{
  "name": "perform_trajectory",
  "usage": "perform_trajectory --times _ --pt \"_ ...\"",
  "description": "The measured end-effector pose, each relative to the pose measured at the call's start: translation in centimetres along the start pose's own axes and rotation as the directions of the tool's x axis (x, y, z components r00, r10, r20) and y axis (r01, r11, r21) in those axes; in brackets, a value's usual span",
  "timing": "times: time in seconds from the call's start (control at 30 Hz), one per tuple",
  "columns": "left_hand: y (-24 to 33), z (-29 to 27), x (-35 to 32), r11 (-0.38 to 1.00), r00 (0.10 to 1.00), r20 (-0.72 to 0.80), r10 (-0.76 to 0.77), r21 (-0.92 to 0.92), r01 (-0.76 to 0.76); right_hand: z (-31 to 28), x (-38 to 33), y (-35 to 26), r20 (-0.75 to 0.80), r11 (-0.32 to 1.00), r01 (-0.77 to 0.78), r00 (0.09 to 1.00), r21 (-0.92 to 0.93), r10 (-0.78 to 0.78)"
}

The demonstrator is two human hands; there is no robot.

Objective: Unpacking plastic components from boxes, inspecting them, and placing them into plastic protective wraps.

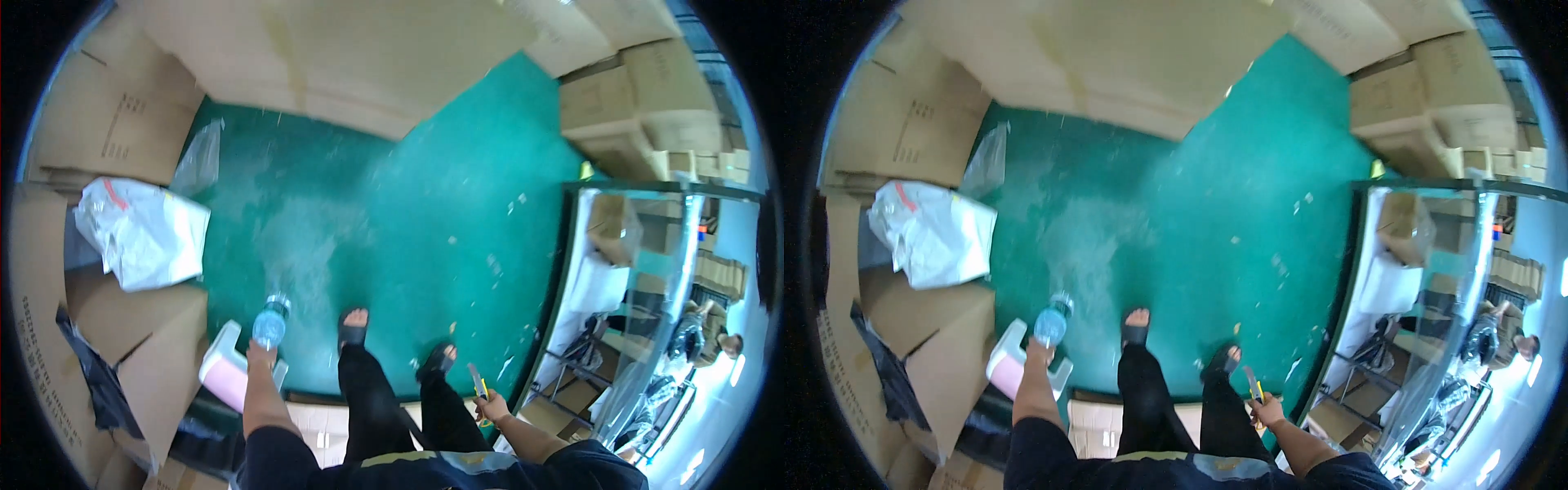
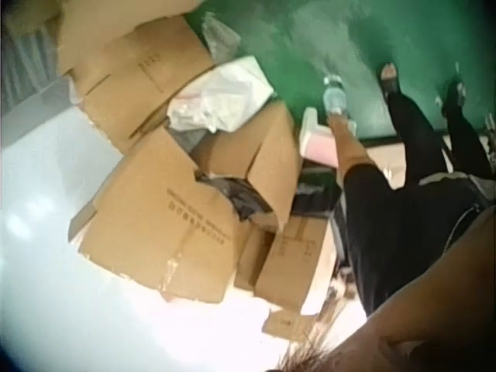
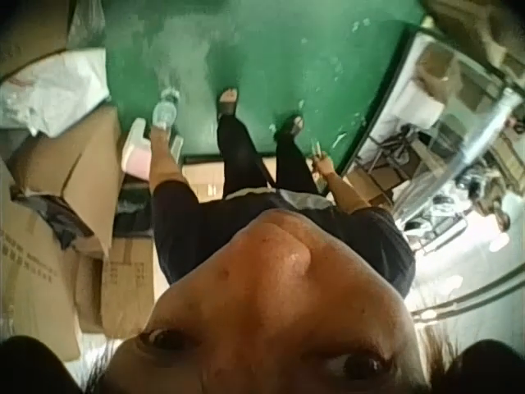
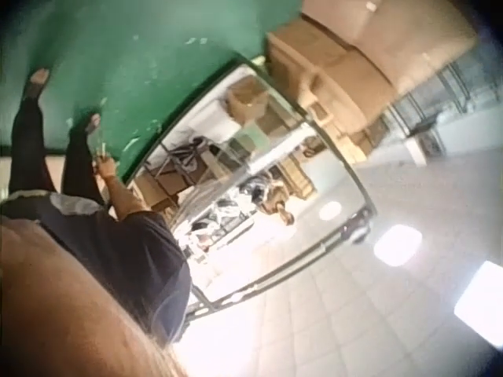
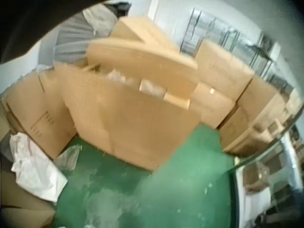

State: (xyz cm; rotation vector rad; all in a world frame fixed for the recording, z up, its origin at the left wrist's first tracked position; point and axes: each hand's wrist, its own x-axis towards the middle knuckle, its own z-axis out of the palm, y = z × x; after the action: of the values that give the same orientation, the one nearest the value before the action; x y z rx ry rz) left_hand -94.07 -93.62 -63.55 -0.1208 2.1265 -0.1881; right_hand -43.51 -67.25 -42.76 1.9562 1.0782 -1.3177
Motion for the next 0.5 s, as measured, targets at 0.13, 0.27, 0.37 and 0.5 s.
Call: perform_trajectory --times 0.13,0.27,0.37,0.5 --pt "-0.5 -0.2 -1.3 0.995 0.984 0.150 0.095 0.010 -0.097 -5.2 -1.7 -3.3 -0.096 0.995 0.098 0.991 0.031 -0.094" --pt "2.0 -2.1 -2.2 0.515 0.805 0.263 0.531 0.655 -0.554 -10.4 -4.6 -4.8 -0.068 0.954 0.127 0.991 0.271 -0.112" --pt "8.4 -6.3 -6.8 0.395 0.541 0.532 0.652 0.370 -0.841 -13.9 -6.8 -4.3 -0.114 0.908 0.131 0.989 0.399 -0.092" --pt "21.6 -10.4 -18.0 0.857 0.911 0.292 0.291 -0.503 -0.112 -18.1 -6.5 -2.5 -0.141 0.809 0.138 0.988 0.571 -0.070"
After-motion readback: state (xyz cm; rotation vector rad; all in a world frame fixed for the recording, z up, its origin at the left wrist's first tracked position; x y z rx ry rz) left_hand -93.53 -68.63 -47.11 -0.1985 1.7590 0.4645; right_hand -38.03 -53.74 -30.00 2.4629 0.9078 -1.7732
